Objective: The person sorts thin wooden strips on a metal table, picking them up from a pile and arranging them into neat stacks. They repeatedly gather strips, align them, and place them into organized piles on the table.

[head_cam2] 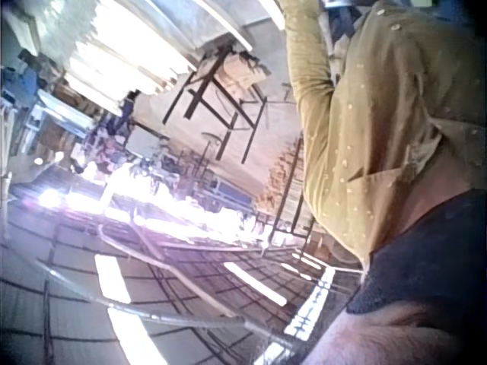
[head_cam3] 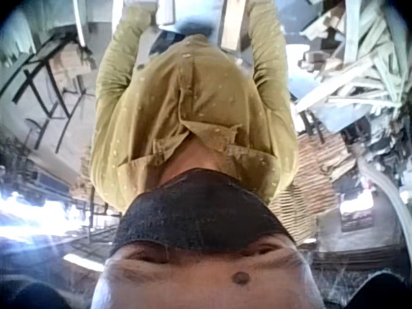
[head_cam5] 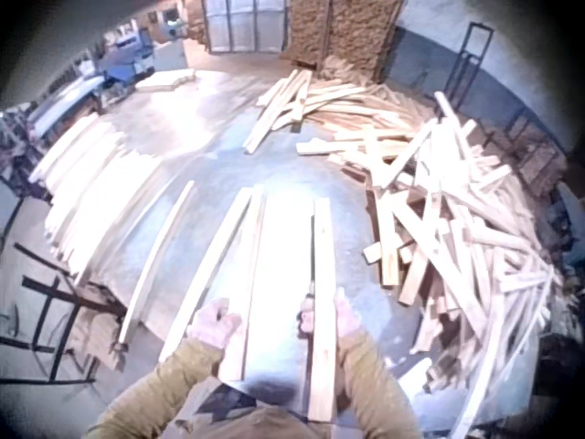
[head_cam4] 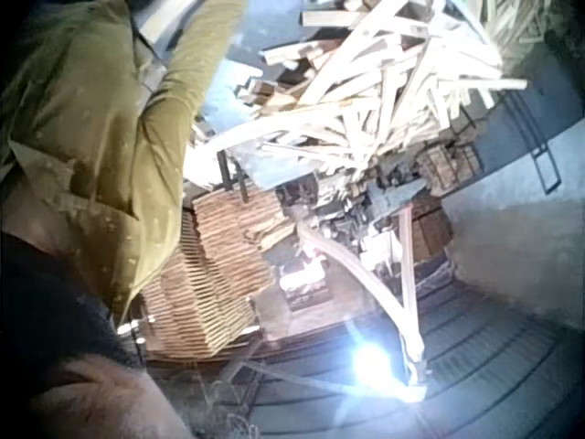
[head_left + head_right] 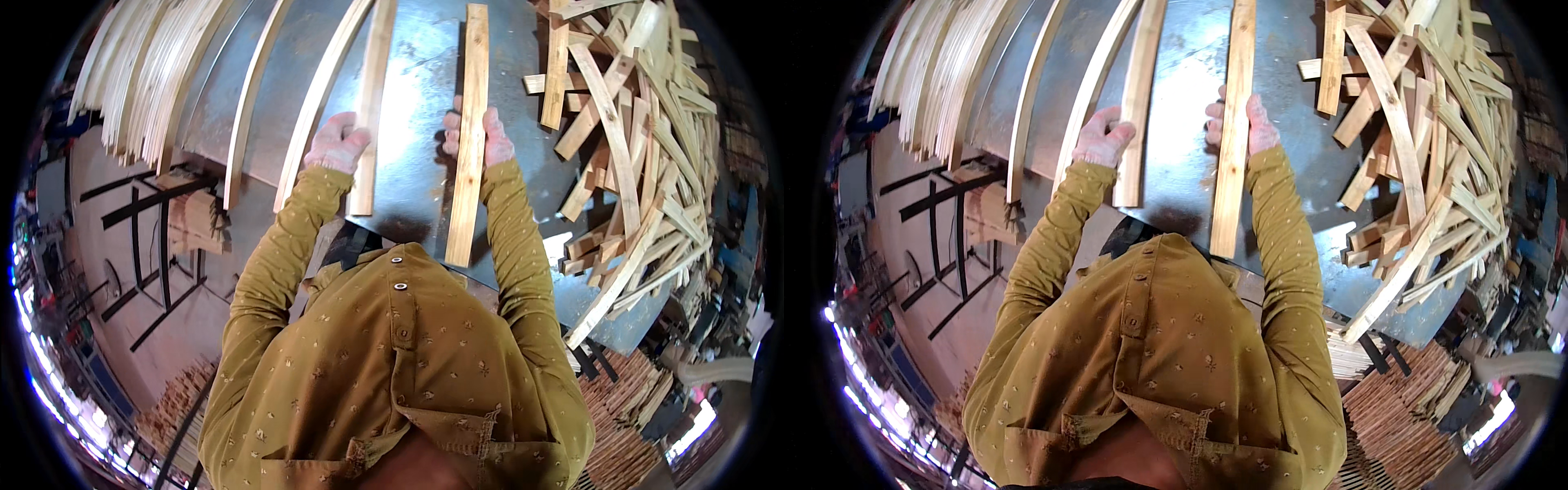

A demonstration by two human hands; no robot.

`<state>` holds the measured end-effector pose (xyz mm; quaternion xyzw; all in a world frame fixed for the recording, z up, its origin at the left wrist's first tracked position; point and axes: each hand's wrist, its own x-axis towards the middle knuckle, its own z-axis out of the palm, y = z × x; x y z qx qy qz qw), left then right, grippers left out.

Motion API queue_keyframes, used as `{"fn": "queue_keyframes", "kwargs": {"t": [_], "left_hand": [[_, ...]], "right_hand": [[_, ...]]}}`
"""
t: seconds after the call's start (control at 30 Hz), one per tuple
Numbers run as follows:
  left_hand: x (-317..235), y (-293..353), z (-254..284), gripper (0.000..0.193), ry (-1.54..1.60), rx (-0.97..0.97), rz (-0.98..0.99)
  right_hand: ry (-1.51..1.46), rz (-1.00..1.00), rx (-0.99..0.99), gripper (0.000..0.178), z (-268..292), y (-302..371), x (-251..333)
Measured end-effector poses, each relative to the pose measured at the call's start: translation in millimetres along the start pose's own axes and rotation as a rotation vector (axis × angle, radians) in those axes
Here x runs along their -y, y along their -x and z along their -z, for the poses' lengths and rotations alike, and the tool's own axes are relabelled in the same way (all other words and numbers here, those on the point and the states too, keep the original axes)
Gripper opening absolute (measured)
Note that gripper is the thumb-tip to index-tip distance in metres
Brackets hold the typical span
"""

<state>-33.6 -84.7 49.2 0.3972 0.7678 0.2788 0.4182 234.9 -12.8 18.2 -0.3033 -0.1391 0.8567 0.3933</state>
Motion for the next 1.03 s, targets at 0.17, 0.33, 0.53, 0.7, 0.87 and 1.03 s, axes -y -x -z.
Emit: {"fn": "queue_keyframes", "kwargs": {"t": [0.17,0.33,0.53,0.7,0.87,1.03], "left_hand": [[-3.1,-11.7,-9.6,0.052,0.231,0.033,-0.041],[17.4,-15.1,0.4,0.055,0.232,0.035,0.01],[-11.1,2.3,30.0,0.075,-0.669,-0.119,-0.056],[27.9,-15.8,53.1,0.095,-0.76,-0.029,0.233],[-25.7,20.0,25.3,0.111,0.129,0.02,-0.309],[-39.1,13.9,-4.0,0.068,-0.046,0.439,-0.285]], "right_hand": [[-0.228,-0.137,0.171,0.043,15.3,-38.1,-20.7],[0.229,-0.081,-0.286,0.037,-23.6,17.8,-65.5],[0.214,0.044,-0.368,0.041,-16.5,22.3,-67.4],[0.381,0.079,-0.323,0.043,-43.3,14.2,-61.7],[0.203,0.244,-0.111,0.059,-54.9,-20.8,-70.0],[1.293,0.652,-0.149,0.047,-85.9,-28.1,-24.4]]}}
